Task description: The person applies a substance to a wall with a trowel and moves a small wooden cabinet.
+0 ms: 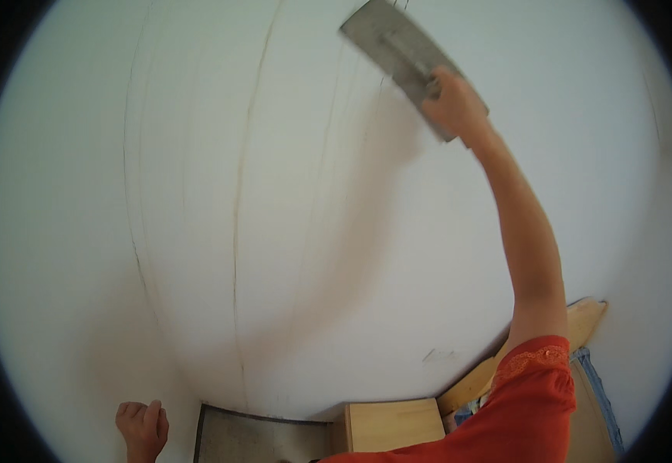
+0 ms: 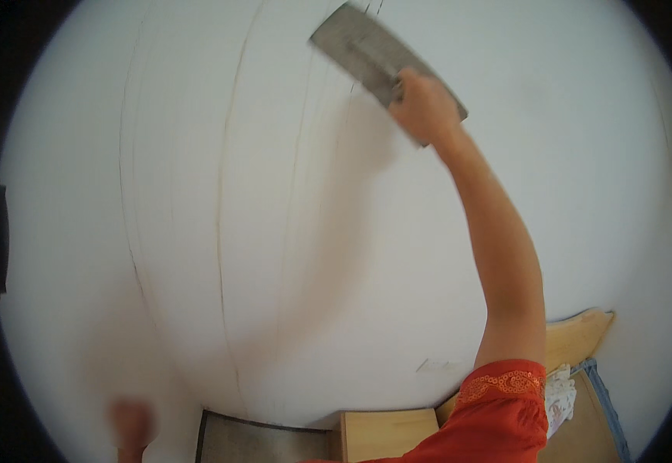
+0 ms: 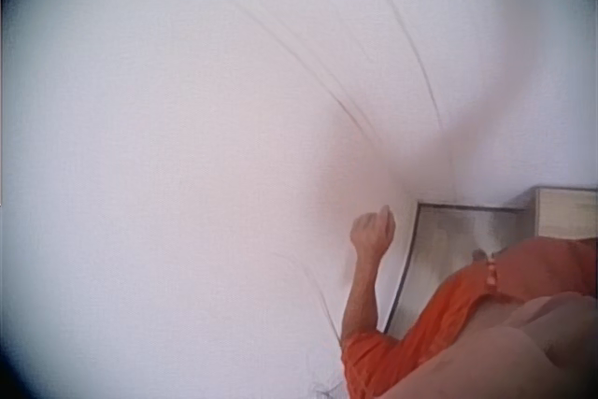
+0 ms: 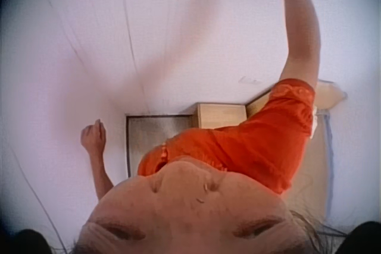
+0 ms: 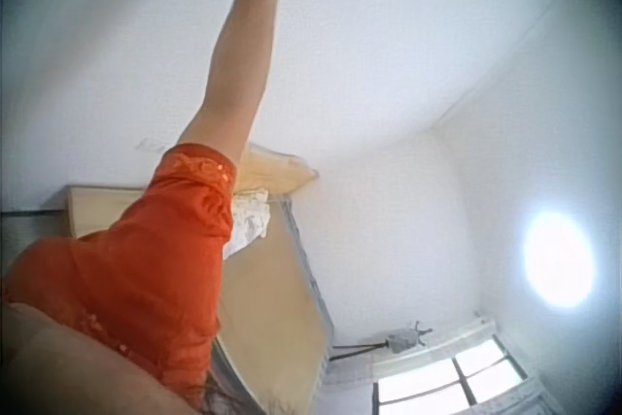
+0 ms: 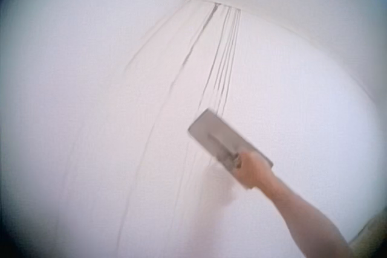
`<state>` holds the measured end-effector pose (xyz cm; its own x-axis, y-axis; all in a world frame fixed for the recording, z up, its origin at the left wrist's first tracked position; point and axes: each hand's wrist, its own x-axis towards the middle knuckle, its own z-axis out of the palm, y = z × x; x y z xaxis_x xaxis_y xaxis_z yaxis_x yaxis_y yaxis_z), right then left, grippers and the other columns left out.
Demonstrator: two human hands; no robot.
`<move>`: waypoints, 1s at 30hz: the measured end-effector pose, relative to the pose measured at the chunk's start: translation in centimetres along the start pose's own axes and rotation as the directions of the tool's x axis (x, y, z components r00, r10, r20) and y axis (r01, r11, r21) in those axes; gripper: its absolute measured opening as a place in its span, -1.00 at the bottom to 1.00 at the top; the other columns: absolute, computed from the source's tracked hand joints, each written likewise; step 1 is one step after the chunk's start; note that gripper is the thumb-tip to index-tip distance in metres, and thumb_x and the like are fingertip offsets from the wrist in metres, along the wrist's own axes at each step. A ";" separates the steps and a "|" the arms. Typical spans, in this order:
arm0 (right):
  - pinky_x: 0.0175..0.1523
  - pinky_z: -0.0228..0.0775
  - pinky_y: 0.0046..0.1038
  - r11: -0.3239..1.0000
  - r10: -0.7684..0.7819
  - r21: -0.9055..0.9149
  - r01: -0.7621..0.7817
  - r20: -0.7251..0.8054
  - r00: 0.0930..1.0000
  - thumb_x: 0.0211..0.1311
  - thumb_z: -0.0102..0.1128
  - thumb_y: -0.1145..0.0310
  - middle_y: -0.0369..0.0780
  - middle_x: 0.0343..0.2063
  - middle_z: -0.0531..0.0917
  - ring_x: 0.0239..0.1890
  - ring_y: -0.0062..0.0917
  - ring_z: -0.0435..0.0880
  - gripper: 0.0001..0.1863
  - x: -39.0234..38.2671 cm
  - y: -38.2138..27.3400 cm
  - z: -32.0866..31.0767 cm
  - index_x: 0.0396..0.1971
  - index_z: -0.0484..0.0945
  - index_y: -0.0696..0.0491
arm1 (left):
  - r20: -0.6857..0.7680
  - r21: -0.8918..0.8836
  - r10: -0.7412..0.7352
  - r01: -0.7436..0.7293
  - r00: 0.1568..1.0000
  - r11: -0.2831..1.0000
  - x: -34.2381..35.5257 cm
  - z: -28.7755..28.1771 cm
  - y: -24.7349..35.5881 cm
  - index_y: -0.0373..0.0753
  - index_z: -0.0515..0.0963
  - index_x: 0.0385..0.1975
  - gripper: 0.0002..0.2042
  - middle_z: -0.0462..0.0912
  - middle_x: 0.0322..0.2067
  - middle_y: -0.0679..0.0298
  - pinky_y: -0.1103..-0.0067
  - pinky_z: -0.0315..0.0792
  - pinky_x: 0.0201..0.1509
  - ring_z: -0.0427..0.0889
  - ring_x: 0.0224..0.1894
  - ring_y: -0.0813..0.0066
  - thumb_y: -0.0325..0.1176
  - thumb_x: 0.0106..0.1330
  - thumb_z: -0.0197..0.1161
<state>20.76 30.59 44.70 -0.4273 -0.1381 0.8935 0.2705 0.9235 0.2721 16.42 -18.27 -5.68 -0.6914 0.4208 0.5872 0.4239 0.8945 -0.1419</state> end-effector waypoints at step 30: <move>-0.67 0.25 -0.39 0.989 0.129 0.090 -0.114 -0.181 0.975 -0.24 -0.03 0.49 -0.11 -0.78 0.44 -0.79 -0.43 0.42 -0.76 25.5 1.4 -4.5 -0.46 0.38 0.27 | -0.205 -0.221 -0.283 0.238 0.937 0.946 8.5 -7.6 2.1 -0.12 0.54 -0.45 -0.91 0.42 -0.74 0.21 0.37 0.30 -0.58 0.42 -0.64 0.22 -0.37 0.03 0.18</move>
<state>14.09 26.78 69.44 -0.2255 -0.0801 0.9709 0.2392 0.9616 0.1349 15.88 -13.99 5.02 -0.6478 0.1100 0.7538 0.3658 0.9129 0.1812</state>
